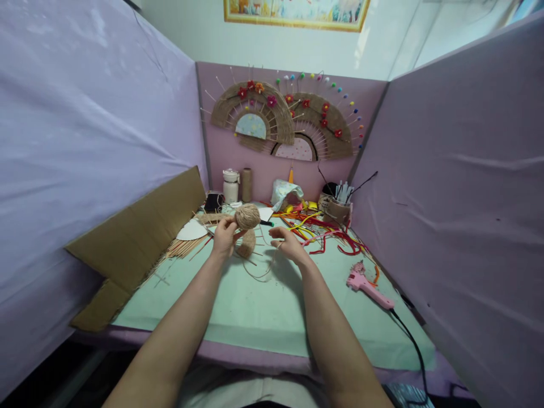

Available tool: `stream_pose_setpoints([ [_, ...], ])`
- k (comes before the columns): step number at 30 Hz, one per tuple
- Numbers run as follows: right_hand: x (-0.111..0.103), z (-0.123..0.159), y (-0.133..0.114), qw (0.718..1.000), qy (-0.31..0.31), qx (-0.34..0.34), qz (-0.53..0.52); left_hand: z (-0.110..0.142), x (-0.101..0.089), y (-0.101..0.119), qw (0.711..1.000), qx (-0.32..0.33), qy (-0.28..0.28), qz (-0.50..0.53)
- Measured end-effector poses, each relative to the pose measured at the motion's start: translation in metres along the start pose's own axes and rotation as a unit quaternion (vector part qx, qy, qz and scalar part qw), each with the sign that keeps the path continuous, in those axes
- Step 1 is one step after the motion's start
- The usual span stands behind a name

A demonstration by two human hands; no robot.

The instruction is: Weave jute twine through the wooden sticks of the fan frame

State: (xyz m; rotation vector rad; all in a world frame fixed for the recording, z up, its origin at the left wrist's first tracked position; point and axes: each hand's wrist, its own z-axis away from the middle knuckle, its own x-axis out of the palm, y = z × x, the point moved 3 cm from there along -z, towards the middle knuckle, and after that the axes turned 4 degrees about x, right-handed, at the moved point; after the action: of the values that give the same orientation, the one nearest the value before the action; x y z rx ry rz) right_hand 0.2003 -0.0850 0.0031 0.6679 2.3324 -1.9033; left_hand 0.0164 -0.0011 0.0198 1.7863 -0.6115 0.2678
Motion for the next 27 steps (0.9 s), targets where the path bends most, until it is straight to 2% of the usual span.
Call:
stream_pose_setpoints([
  [3,-0.005,0.01,-0.021,0.996,-0.034,-0.027,-0.074,-0.004,-0.006,0.0,0.999,-0.012,0.027,0.041],
  [5,-0.005,0.017,-0.031,0.992,-0.078,-0.052,-0.083,-0.007,-0.01,0.001,0.997,-0.011,0.054,0.058],
  [7,-0.003,0.02,-0.031,0.987,-0.143,-0.068,-0.039,-0.008,-0.013,0.004,0.995,-0.012,0.072,0.067],
  [8,-0.003,0.02,-0.028,0.987,-0.146,-0.066,0.0,-0.008,-0.013,0.005,0.995,-0.012,0.073,0.069],
  [9,-0.005,0.017,-0.024,0.991,-0.113,-0.058,0.041,-0.008,-0.012,0.006,0.995,-0.013,0.067,0.069],
  [11,-0.011,0.011,-0.016,0.995,0.018,-0.038,0.092,-0.005,-0.007,0.009,0.998,-0.014,0.034,0.058],
  [12,-0.013,0.008,-0.015,0.993,0.078,-0.034,0.081,-0.003,-0.004,0.009,0.999,-0.014,0.009,0.047],
  [13,-0.012,0.006,-0.015,0.992,0.114,-0.037,0.043,-0.001,0.0,0.009,0.999,-0.017,-0.022,0.033],
  [14,-0.01,0.004,-0.017,0.991,0.124,-0.045,-0.019,0.002,0.003,0.009,0.998,-0.022,-0.056,0.019],
  [16,-0.001,0.003,-0.023,0.982,0.081,-0.051,-0.16,0.009,0.011,0.006,0.991,-0.042,-0.126,-0.007],
  [18,0.009,0.004,-0.027,0.965,0.009,-0.018,-0.263,0.015,0.015,0.004,0.981,-0.061,-0.185,-0.024],
  [20,0.015,0.007,-0.025,0.948,-0.065,0.055,-0.308,0.018,0.016,0.002,0.971,-0.069,-0.225,-0.042],
  [22,0.016,0.01,-0.02,0.939,-0.107,0.124,-0.303,0.018,0.015,0.002,0.962,-0.066,-0.255,-0.067],
  [24,0.01,0.012,-0.014,0.945,-0.1,0.154,-0.269,0.016,0.012,0.004,0.953,-0.046,-0.279,-0.11],
  [27,-0.003,0.01,-0.012,0.966,-0.019,0.139,-0.219,0.011,0.008,0.007,0.933,0.027,-0.292,-0.208],
])
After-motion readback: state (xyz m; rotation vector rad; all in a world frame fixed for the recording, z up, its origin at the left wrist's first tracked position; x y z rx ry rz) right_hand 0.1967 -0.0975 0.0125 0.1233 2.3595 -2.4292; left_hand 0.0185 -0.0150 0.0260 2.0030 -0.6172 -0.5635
